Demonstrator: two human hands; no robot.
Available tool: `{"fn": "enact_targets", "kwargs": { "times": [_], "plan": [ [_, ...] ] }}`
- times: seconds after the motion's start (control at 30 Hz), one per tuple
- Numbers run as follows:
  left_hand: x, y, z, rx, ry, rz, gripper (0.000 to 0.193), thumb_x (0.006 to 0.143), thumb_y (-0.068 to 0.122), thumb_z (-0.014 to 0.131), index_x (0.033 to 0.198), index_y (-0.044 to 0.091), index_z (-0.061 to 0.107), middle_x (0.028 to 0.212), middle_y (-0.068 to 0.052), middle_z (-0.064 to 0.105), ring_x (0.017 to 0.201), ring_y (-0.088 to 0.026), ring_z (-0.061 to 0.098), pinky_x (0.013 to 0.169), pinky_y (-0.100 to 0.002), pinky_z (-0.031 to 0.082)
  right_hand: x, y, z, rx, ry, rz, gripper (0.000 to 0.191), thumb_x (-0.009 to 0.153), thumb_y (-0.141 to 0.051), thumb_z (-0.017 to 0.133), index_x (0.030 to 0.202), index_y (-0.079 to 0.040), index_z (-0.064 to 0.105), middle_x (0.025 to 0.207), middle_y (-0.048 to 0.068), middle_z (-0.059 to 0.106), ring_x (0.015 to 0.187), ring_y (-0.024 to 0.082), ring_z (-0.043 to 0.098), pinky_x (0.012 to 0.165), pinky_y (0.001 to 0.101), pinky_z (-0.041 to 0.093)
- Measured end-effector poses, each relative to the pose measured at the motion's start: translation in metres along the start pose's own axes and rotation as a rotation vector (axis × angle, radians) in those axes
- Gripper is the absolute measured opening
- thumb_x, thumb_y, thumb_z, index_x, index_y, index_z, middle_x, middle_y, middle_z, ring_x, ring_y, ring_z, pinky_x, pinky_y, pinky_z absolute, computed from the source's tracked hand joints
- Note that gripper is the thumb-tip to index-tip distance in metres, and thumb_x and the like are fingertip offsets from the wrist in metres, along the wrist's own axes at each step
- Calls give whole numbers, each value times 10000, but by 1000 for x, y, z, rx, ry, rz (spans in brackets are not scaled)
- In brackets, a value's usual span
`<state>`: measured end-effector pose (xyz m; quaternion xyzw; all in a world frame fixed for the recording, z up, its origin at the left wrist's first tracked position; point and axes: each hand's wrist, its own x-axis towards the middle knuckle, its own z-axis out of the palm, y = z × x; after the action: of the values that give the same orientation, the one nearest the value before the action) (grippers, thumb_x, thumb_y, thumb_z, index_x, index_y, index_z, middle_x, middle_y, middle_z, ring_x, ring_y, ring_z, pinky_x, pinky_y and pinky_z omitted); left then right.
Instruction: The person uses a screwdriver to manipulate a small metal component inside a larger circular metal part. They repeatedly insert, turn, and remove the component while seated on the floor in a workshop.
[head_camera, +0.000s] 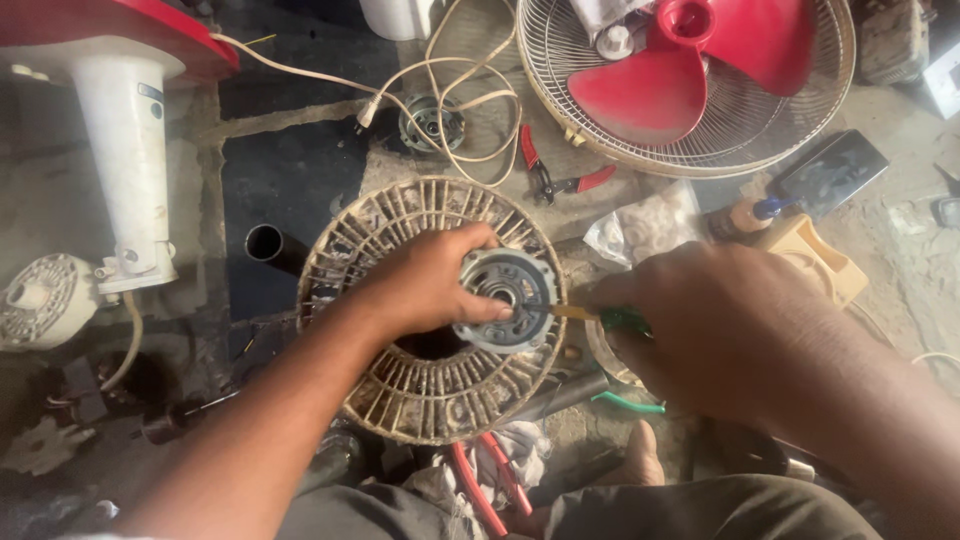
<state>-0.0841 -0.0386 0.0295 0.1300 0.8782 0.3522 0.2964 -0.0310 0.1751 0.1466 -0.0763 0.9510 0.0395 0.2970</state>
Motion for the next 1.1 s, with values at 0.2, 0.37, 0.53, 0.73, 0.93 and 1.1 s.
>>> {"fn": "enact_targets", "kwargs": {
  "times": [0.2, 0.37, 0.53, 0.73, 0.93, 1.1],
  "plan": [
    [12, 4, -4, 122, -41, 28, 638, 660, 328, 908, 1210, 169, 625, 1129, -102, 759, 1008, -244, 739, 884, -422, 556, 5, 2, 4, 7, 20, -47, 377, 891, -293, 635, 1226, -437, 729, 938, 45, 771, 807, 274, 760, 789, 436, 615],
    [6, -2, -4, 79, -70, -10, 596, 706, 355, 871, 1217, 170, 626, 1166, -71, 760, 1042, -231, 749, 916, -432, 571, 3, -2, 10, 78, 66, -83, 385, 868, -269, 648, 1202, -432, 750, 833, 62, 769, 742, 271, 766, 760, 425, 614],
    [4, 1, -1, 243, -4, 38, 698, 700, 404, 894, 1292, 199, 589, 1229, -75, 710, 1084, -246, 704, 944, -442, 539, 1, -12, 8, 100, 69, -78, 270, 842, -297, 675, 1089, -325, 779, 801, 73, 750, 742, 285, 745, 739, 439, 599],
    [11, 11, -2, 216, -55, -47, 781, 689, 370, 881, 1387, 221, 565, 1237, -89, 714, 1077, -254, 725, 950, -419, 551, 3, -14, 6, 61, 155, -106, 219, 785, -265, 683, 974, -229, 787, 770, 130, 726, 739, 341, 726, 713, 473, 588],
    [20, 4, -1, 231, -20, 64, 767, 641, 345, 924, 1315, 155, 612, 1207, -121, 726, 1095, -266, 716, 941, -411, 550, 5, -16, 12, -16, 200, -141, 195, 813, -316, 686, 889, -157, 768, 791, 132, 725, 784, 342, 728, 726, 475, 589],
    [19, -5, 6, 203, 61, -2, 697, 636, 342, 938, 1244, 136, 669, 1218, -116, 728, 1100, -268, 706, 938, -407, 541, 4, 6, 27, 172, 181, -93, 253, 828, -305, 705, 1062, -252, 785, 895, 99, 759, 862, 329, 737, 786, 468, 571]
  ]
}}
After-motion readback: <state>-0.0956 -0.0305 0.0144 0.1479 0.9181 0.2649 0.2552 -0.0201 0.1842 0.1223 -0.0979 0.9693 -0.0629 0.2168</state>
